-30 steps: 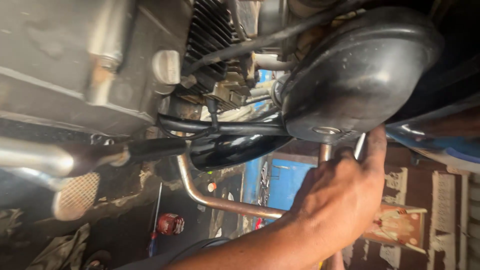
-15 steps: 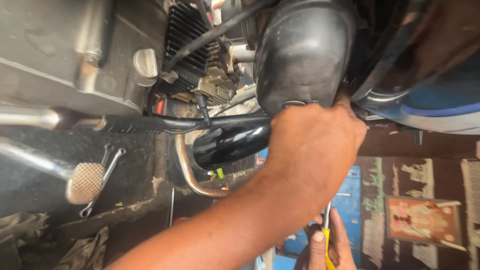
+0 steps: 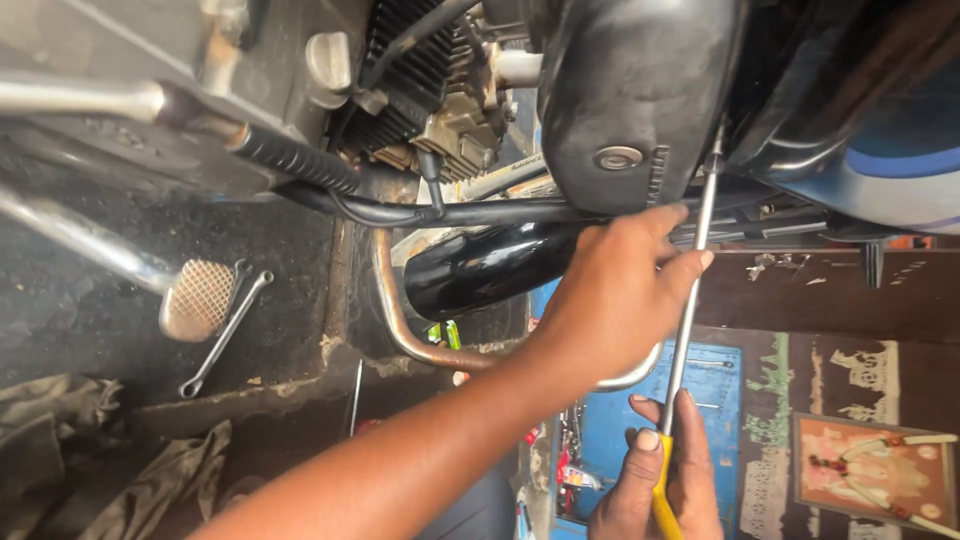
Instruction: The person works on a Hero Honda motorcycle, aligning and pressing a black side cover panel into place below the seat and fuel tank by hand. They then use a yellow T-handle hex wrench to tighten a fastener on the panel, steadying the cover with the other hand.
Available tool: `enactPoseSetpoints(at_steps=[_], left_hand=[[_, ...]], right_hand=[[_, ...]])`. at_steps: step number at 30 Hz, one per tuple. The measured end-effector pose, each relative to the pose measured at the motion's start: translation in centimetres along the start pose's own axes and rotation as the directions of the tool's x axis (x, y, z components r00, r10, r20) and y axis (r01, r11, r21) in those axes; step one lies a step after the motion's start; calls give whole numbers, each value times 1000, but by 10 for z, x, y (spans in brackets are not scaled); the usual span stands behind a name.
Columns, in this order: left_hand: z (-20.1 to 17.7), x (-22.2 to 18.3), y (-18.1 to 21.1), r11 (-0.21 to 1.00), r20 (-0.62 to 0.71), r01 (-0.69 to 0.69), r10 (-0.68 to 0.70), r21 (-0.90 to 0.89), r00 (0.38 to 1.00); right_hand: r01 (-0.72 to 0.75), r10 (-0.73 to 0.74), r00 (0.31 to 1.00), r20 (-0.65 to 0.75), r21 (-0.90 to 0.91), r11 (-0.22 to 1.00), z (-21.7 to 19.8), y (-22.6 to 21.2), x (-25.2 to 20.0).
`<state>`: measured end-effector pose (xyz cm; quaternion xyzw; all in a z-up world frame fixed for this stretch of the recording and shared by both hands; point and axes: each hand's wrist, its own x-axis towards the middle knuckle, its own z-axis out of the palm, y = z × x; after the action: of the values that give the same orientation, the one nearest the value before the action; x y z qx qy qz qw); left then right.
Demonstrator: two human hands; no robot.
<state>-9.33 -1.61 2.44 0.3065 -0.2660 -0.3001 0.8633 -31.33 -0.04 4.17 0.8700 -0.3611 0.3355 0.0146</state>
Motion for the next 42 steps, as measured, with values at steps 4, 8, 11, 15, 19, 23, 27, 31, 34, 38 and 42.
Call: enactPoseSetpoints(at_steps=[4, 8, 11, 15, 19, 23, 27, 31, 34, 38, 42], left_hand=[[14, 19, -23, 903, -26, 61, -80, -425, 996], [20, 17, -24, 858, -33, 51, -79, -512, 996], [19, 18, -20, 763, -10, 78, -110, -642, 994], [10, 22, -14, 816, 44, 134, -132, -562, 990], [1, 22, -4, 873, 104, 200, -171, -445, 980], [8, 24, -19, 868, 80, 159, -137, -470, 987], [8, 24, -22, 866, 85, 145, -119, -479, 989], [6, 18, 5, 955, -35, 130, -144, -268, 989], [19, 12, 2, 960, -99, 47, -77, -277, 992], [22, 5, 14, 932, -32, 142, -162, -335, 986], [27, -5, 25, 765, -26, 273, -354, -584, 935]], right_hand=[[119, -123, 992, -16, -173, 978, 1, 9, -7], [33, -33, 996, -82, 2, 999, -9, 18, -2], [-79, 81, 997, 12, 403, 912, -17, 19, 1], [-81, 84, 996, -1, 232, 969, -16, 23, -5], [35, -51, 997, -53, -259, 965, -4, 28, -14], [249, -308, 951, -39, -493, 833, 36, 5, -21], [140, -203, 963, -179, -313, 939, 49, 6, -18], [74, -129, 957, -260, -211, 975, 47, 11, -11], [34, -58, 954, -294, -85, 996, 42, 18, -13], [156, -182, 961, -210, -135, 979, 30, 28, -10], [-59, 50, 972, -228, -32, 998, 35, 3, -11]])
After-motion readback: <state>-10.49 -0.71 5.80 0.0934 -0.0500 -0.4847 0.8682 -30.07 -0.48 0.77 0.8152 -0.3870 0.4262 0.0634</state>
